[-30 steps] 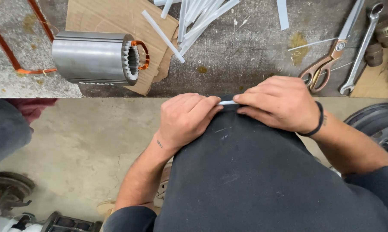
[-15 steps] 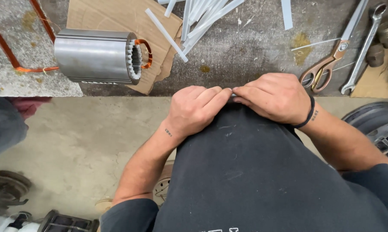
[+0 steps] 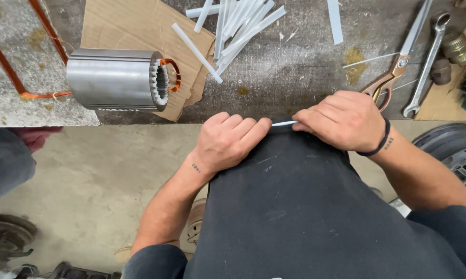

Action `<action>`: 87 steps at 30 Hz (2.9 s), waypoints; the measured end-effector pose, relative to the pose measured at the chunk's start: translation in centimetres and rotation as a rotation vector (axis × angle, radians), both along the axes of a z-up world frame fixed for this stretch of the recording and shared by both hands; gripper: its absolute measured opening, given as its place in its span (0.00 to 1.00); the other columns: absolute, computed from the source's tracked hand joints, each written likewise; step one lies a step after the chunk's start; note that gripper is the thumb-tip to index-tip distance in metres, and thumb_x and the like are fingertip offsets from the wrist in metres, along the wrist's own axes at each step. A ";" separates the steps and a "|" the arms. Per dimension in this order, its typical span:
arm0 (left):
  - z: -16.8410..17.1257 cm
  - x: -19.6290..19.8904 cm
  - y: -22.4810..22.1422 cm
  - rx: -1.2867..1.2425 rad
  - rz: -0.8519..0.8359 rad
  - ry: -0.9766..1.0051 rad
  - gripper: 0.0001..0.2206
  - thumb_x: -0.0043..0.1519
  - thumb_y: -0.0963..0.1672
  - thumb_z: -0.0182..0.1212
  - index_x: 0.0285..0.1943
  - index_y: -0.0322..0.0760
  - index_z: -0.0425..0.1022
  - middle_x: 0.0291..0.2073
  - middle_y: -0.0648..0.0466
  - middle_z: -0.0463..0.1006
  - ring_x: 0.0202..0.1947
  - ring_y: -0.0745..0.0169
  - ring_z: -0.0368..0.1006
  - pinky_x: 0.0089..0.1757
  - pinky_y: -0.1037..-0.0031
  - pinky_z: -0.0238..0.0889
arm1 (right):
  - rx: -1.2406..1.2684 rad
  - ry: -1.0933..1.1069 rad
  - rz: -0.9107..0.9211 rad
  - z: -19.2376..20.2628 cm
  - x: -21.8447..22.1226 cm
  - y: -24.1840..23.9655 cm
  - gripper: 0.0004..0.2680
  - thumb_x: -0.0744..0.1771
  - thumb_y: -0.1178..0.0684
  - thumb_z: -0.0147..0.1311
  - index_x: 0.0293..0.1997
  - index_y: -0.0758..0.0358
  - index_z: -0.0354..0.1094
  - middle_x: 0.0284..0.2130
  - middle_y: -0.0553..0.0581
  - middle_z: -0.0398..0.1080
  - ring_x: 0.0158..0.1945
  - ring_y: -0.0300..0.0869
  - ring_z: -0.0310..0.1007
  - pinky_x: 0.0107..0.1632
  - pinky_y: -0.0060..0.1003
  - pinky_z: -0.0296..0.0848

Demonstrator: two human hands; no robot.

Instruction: Assembling a motor stator by preparing insulation strips and inserting copper wire coils into the core slots.

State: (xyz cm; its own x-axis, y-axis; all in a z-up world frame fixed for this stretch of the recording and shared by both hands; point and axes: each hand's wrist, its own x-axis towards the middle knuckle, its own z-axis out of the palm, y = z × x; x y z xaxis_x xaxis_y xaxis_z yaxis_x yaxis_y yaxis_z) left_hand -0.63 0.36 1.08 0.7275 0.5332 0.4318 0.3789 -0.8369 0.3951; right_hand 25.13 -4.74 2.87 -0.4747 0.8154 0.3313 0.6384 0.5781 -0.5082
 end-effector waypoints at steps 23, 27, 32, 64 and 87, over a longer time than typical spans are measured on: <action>-3.0 2.4 1.9 -0.356 0.348 0.192 0.28 0.76 0.50 0.63 0.78 0.41 0.53 0.64 0.58 0.80 0.20 0.77 0.60 0.21 0.80 0.48 | -0.280 -0.373 -0.480 -3.9 4.9 2.2 0.18 0.69 0.54 0.71 0.65 0.70 0.71 0.43 0.63 0.69 0.47 0.57 0.70 0.47 0.50 0.70; -0.2 3.9 0.9 -0.540 -0.036 0.268 0.23 0.70 0.51 0.59 0.72 0.45 0.63 0.32 0.60 0.74 0.27 0.60 0.74 0.23 0.65 0.62 | -0.215 -0.321 -0.455 -4.8 5.2 2.5 0.12 0.71 0.65 0.60 0.62 0.71 0.72 0.41 0.64 0.72 0.44 0.58 0.71 0.48 0.50 0.72; -0.3 2.8 2.2 -0.751 0.103 0.130 0.22 0.68 0.50 0.62 0.70 0.52 0.61 0.44 0.62 0.79 0.33 0.67 0.77 0.33 0.69 0.72 | -0.288 -0.218 -0.402 -1.7 3.7 2.2 0.05 0.72 0.66 0.56 0.53 0.73 0.75 0.42 0.66 0.74 0.43 0.56 0.72 0.46 0.48 0.71; -1.5 1.3 -0.7 -1.343 0.132 -0.577 0.08 0.63 0.40 0.69 0.50 0.39 0.79 0.37 0.51 0.87 0.41 0.75 0.79 0.45 0.77 0.73 | -0.346 0.384 -0.277 -1.7 -2.9 -0.3 0.05 0.66 0.57 0.68 0.44 0.60 0.79 0.35 0.54 0.77 0.36 0.49 0.74 0.51 0.43 0.65; 0.6 1.4 -2.6 -0.336 0.168 -0.396 0.03 0.64 0.41 0.65 0.43 0.40 0.83 0.35 0.58 0.85 0.35 0.62 0.84 0.40 0.74 0.80 | -0.022 0.240 -0.276 0.6 -2.7 -1.3 0.04 0.69 0.53 0.64 0.35 0.56 0.80 0.30 0.49 0.75 0.33 0.46 0.69 0.45 0.42 0.64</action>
State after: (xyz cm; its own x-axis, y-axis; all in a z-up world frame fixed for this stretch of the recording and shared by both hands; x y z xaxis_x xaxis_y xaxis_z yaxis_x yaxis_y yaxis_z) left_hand 0.75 -2.19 1.71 0.4370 0.7838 0.4413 0.2645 -0.5809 0.7698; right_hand 22.39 -6.09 3.49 -0.1466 0.9101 0.3875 0.6295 0.3880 -0.6732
